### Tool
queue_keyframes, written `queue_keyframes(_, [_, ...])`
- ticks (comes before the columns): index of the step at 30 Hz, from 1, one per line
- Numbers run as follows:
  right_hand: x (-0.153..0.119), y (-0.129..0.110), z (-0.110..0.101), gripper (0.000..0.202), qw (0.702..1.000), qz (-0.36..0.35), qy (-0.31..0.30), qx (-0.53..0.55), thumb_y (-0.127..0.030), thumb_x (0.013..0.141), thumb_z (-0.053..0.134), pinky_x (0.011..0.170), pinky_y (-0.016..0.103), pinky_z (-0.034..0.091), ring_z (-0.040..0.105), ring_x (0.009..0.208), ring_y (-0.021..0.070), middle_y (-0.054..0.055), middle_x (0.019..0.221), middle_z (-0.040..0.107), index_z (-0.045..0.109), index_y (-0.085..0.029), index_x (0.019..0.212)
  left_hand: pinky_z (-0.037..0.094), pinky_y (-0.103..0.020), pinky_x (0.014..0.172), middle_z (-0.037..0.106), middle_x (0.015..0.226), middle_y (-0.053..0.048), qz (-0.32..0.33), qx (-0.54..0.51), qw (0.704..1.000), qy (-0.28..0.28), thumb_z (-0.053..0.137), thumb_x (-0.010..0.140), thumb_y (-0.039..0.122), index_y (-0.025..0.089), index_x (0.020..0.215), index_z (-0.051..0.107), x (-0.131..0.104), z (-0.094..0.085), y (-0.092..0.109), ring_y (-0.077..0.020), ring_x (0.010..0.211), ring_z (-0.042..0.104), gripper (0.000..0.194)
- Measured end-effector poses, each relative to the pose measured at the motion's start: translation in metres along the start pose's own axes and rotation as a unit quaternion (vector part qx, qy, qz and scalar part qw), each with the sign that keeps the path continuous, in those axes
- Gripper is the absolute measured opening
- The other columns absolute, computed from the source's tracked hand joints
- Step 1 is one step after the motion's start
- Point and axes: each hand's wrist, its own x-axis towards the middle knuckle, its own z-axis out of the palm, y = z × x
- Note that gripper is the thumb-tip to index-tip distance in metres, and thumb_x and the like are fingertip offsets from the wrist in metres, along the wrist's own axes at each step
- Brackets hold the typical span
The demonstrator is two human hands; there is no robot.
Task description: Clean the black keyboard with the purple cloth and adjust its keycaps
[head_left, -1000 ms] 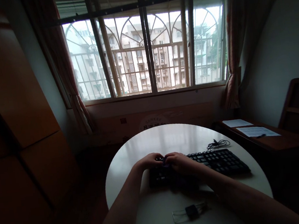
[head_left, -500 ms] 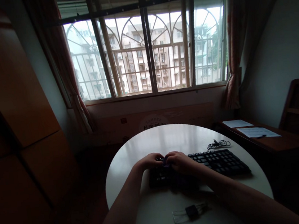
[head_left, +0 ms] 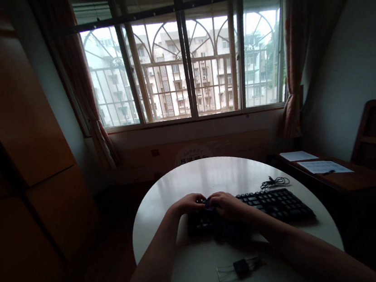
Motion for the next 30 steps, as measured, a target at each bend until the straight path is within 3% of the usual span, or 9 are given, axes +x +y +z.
queue_keyframes(9, [-0.0004, -0.0004, -0.0001, 0.044, 1.000, 0.000, 0.000, 0.018, -0.009, 0.079, 0.052, 0.095, 0.033, 0.046, 0.063, 0.104, 0.0212, 0.005, 0.117, 0.069, 0.069, -0.026, 0.116, 0.046, -0.029, 0.077, 0.069, 0.104, -0.006, -0.007, 0.004, 1.000, 0.001, 0.067, 0.074, 0.053, 0.017, 0.110, 0.068, -0.0038, -0.0007, 0.0102, -0.0243, 0.094, 0.063, 0.050])
queue_keyframes(23, [-0.0002, 0.0019, 0.0015, 0.044, 1.000, 0.011, -0.007, 0.028, -0.008, 0.078, 0.052, 0.094, 0.033, 0.046, 0.063, 0.104, 0.0214, 0.006, 0.117, 0.068, 0.069, -0.025, 0.115, 0.046, -0.029, 0.078, 0.069, 0.105, -0.006, -0.005, -0.005, 1.000, -0.003, 0.068, 0.074, 0.055, 0.018, 0.111, 0.067, -0.0022, -0.0004, 0.0061, -0.0238, 0.095, 0.063, 0.052])
queue_keyframes(30, [-0.0001, 0.0005, 0.0011, 0.036, 1.000, 0.015, -0.012, 0.018, -0.008, 0.078, 0.052, 0.092, 0.032, 0.046, 0.063, 0.103, 0.0212, 0.006, 0.114, 0.069, 0.071, -0.022, 0.105, 0.046, -0.030, 0.080, 0.069, 0.107, -0.006, -0.004, -0.001, 1.000, 0.000, 0.069, 0.073, 0.056, 0.019, 0.110, 0.068, -0.0023, -0.0006, 0.0065, -0.0246, 0.097, 0.062, 0.052])
